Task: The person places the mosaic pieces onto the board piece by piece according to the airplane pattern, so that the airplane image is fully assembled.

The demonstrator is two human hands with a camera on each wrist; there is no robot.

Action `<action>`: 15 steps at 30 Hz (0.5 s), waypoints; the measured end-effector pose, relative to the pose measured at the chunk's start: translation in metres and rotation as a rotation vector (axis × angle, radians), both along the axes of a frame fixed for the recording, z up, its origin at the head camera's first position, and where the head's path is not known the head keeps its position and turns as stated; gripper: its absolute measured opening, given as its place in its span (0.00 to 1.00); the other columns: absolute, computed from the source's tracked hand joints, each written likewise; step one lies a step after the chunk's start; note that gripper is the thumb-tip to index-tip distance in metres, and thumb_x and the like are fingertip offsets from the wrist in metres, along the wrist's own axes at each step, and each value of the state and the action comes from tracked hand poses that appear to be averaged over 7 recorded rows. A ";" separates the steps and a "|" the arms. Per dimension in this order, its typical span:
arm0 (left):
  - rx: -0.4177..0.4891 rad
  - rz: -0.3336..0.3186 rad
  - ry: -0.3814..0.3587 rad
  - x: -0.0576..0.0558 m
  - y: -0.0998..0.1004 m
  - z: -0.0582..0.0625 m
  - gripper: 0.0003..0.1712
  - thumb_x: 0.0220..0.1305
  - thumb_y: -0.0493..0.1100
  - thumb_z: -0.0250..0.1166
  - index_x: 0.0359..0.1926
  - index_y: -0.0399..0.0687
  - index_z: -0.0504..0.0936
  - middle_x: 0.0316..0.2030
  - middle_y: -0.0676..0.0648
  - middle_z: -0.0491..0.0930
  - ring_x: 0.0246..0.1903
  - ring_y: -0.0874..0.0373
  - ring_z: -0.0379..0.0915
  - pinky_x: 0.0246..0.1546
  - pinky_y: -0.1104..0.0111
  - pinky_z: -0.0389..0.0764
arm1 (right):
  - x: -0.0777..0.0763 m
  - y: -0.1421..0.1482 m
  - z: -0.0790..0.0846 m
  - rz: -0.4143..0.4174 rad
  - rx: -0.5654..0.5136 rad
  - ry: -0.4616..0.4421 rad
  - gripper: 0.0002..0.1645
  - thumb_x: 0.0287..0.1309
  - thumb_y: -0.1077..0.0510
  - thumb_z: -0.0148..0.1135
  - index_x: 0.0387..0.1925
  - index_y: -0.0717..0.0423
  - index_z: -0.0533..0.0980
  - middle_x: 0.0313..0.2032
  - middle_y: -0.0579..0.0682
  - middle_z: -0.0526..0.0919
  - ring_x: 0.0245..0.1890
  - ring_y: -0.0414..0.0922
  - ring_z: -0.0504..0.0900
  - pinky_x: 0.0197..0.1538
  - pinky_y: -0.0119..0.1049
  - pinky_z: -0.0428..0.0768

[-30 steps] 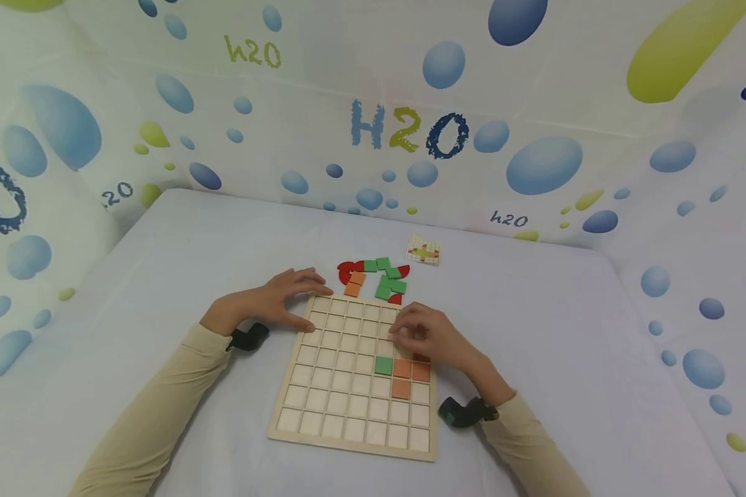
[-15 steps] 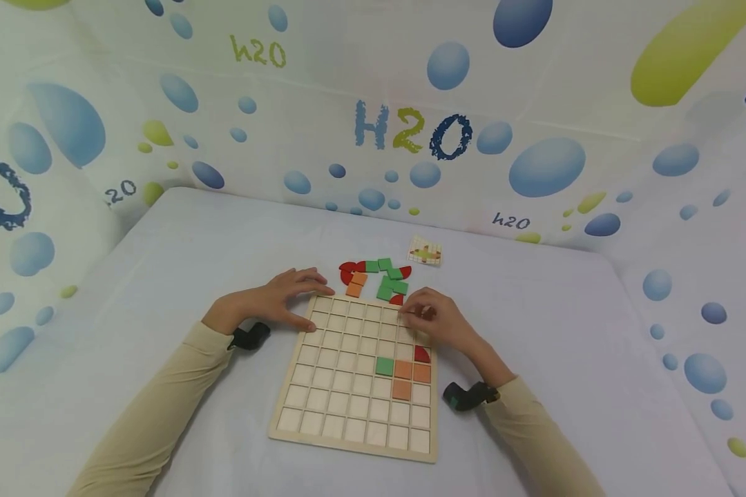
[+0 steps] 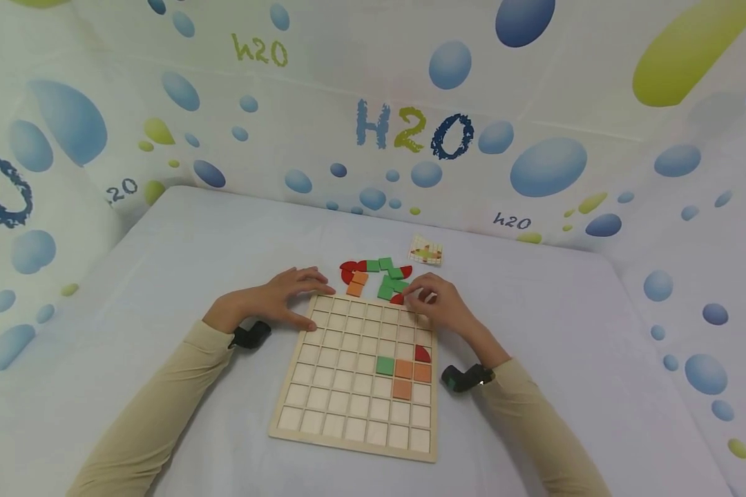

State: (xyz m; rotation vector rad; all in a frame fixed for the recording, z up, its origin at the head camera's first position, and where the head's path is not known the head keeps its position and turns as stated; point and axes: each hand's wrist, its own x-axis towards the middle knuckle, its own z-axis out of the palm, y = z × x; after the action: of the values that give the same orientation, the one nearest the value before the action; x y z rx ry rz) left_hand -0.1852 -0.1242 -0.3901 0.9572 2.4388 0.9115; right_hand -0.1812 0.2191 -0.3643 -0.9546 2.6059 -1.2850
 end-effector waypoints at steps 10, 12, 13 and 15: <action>0.001 0.007 -0.008 0.000 0.000 0.001 0.38 0.54 0.50 0.73 0.65 0.47 0.72 0.66 0.38 0.62 0.73 0.38 0.42 0.71 0.40 0.36 | -0.031 0.012 -0.032 0.024 0.099 -0.126 0.14 0.58 0.69 0.65 0.46 0.66 0.80 0.54 0.64 0.76 0.36 0.50 0.78 0.38 0.31 0.77; 0.002 0.006 -0.004 0.000 0.000 0.001 0.38 0.54 0.50 0.74 0.65 0.47 0.72 0.66 0.38 0.62 0.73 0.38 0.42 0.71 0.40 0.36 | -0.033 0.011 -0.033 0.028 0.114 -0.114 0.14 0.58 0.69 0.65 0.46 0.66 0.80 0.54 0.63 0.76 0.35 0.49 0.78 0.39 0.32 0.77; 0.002 0.006 -0.006 0.001 0.000 0.001 0.38 0.54 0.50 0.74 0.65 0.47 0.72 0.66 0.38 0.62 0.73 0.38 0.42 0.71 0.40 0.36 | -0.034 0.012 -0.033 0.031 0.116 -0.110 0.13 0.58 0.68 0.65 0.46 0.65 0.80 0.54 0.62 0.76 0.35 0.47 0.77 0.39 0.32 0.77; 0.003 0.005 -0.006 0.000 0.001 0.001 0.38 0.54 0.51 0.73 0.65 0.47 0.72 0.66 0.38 0.62 0.73 0.38 0.42 0.71 0.40 0.36 | -0.035 0.012 -0.034 0.032 0.121 -0.100 0.13 0.58 0.67 0.65 0.46 0.64 0.81 0.53 0.62 0.76 0.34 0.45 0.77 0.40 0.34 0.78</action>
State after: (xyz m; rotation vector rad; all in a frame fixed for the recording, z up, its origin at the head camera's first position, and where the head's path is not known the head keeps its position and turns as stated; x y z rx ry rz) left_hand -0.1848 -0.1234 -0.3890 0.9482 2.4365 0.9194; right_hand -0.2161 0.2309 -0.3979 -0.8844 2.5487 -1.1228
